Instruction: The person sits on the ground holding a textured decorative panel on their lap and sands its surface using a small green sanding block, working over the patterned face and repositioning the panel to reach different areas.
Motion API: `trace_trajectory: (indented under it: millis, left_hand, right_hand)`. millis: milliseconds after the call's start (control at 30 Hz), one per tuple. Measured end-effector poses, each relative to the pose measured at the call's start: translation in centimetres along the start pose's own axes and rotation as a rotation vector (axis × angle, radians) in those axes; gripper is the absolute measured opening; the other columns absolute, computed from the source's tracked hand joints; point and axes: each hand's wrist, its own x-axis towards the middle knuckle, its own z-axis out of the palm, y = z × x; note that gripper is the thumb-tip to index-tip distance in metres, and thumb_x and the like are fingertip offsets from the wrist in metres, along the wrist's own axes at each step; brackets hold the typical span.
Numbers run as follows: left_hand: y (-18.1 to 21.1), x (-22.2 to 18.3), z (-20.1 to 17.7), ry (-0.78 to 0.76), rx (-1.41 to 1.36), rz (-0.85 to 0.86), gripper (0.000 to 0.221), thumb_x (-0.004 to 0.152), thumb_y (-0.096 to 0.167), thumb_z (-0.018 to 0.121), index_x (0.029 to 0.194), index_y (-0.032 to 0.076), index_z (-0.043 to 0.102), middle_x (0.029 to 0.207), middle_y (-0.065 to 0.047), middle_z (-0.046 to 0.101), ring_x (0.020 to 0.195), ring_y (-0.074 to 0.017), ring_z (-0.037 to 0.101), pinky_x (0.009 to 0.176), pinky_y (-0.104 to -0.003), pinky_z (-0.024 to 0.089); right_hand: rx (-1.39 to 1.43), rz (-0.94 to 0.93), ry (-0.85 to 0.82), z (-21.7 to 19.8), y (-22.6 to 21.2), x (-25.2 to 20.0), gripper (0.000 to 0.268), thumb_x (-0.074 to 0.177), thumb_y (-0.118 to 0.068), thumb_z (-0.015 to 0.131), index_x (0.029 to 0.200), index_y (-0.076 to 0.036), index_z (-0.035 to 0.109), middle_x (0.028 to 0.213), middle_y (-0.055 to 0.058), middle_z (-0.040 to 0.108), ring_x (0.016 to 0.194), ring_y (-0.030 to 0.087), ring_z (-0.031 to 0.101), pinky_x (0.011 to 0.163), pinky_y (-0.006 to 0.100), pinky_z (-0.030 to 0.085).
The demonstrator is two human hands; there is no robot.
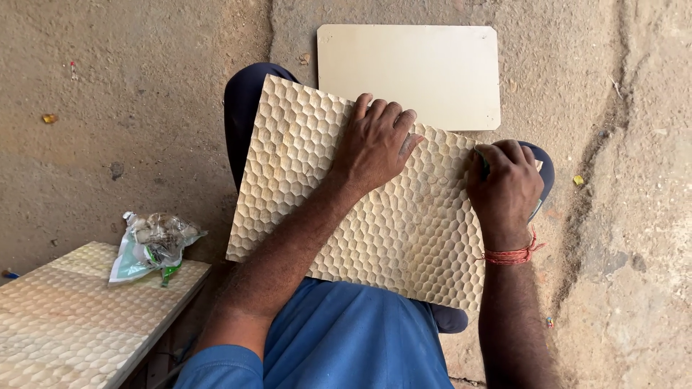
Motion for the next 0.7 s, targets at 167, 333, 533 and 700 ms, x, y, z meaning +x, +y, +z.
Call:
trace_trajectory:
  millis: [167, 333, 533, 700]
  left_hand:
    - [0.1, -0.1, 0.1, 0.005, 0.003, 0.008, 0.046, 0.103, 0.042, 0.061, 0.124, 0.001, 0.064, 0.108, -0.016, 0.066, 0.105, -0.0270, 0.061, 0.114, -0.060, 0.033]
    - [0.5, -0.6, -0.3, -0.027, -0.019, -0.007, 0.044, 0.104, 0.041, 0.061, 0.122, 0.001, 0.064, 0.106, -0.015, 0.066, 0.103, -0.0273, 0.062, 0.115, -0.059, 0.034]
    - [-0.1, 0.2, 0.4, -0.066, 0.007, -0.011, 0.047, 0.103, 0.044, 0.061, 0.121, 0.002, 0.065, 0.106, -0.016, 0.068, 0.101, -0.0268, 0.062, 0.112, -0.056, 0.036]
    - [-0.2, 0.5, 0.0, 0.013, 0.013, 0.006, 0.045, 0.102, 0.045, 0.060, 0.118, 0.003, 0.066, 0.107, -0.015, 0.069, 0.102, -0.0267, 0.063, 0.110, -0.056, 0.037]
  right_hand:
    - [-0.051, 0.011, -0.061, 2.2, 1.3, 0.2, 0.010, 0.102, -0.021, 0.080, 0.103, -0.011, 0.081, 0.106, 0.006, 0.076, 0.093, 0.022, 0.070, 0.073, 0.034, 0.056]
    - [-0.083, -0.048, -0.038, 0.7, 0.2, -1.0, 0.006, 0.100, -0.017, 0.077, 0.102, -0.013, 0.080, 0.104, 0.004, 0.076, 0.096, 0.021, 0.069, 0.076, 0.034, 0.057]
    - [-0.088, -0.067, -0.014, 1.5, 0.7, 0.3, 0.005, 0.101, -0.017, 0.077, 0.097, -0.015, 0.079, 0.103, 0.003, 0.076, 0.093, 0.021, 0.068, 0.070, 0.033, 0.055]
    - [-0.096, -0.120, 0.016, 2.1, 1.6, -0.6, 0.006, 0.104, -0.017, 0.077, 0.099, -0.016, 0.079, 0.105, 0.001, 0.075, 0.097, 0.018, 0.068, 0.074, 0.031, 0.056]
